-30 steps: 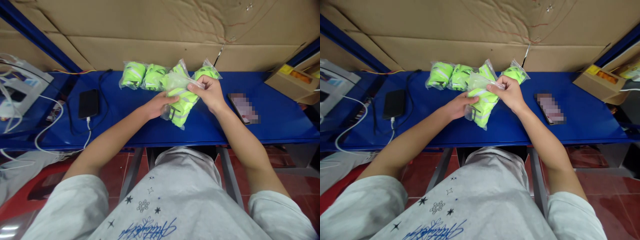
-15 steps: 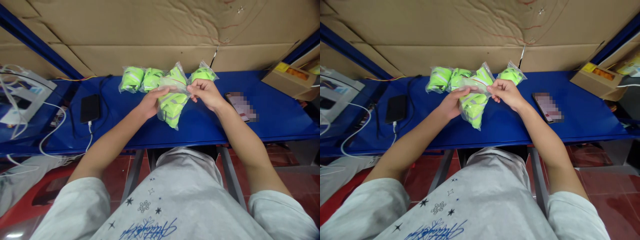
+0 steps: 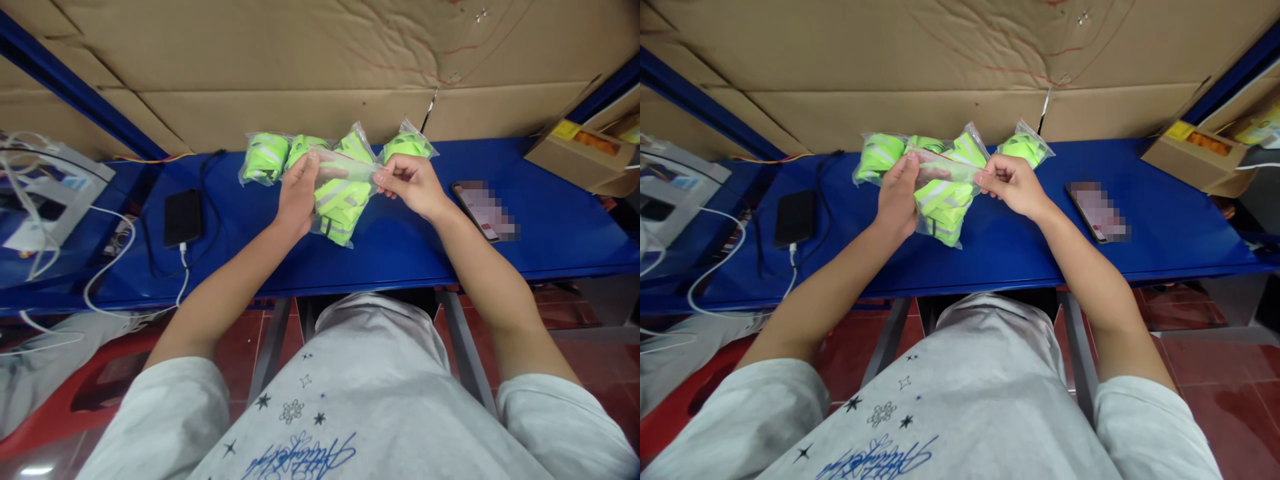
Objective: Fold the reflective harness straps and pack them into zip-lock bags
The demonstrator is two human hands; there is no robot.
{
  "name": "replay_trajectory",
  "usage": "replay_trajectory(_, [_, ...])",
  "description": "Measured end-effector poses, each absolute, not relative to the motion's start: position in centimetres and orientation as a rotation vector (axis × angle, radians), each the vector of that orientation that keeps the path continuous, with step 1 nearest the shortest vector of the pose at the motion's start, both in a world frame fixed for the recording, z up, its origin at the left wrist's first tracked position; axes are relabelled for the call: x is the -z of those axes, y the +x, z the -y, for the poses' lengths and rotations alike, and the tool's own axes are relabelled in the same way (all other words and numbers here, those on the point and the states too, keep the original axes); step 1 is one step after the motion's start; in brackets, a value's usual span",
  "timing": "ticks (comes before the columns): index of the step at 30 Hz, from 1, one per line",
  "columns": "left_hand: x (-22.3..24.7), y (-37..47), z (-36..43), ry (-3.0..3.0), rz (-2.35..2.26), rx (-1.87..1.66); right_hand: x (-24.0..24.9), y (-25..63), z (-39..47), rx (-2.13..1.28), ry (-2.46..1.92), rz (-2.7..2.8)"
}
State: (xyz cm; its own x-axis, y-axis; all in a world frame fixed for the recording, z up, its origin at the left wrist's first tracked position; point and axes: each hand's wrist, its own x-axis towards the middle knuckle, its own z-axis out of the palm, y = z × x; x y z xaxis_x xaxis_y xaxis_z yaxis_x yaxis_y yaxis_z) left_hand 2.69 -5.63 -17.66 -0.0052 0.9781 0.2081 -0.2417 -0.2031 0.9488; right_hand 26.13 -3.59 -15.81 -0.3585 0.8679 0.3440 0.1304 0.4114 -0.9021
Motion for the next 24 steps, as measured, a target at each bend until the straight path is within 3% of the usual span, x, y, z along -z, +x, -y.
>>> replay_trajectory(24, [16.5, 2.9, 6.7, 1.312, -0.852, -1.420, 16.0, 25.5, 4.4, -1.019, -0.897, 1.796])
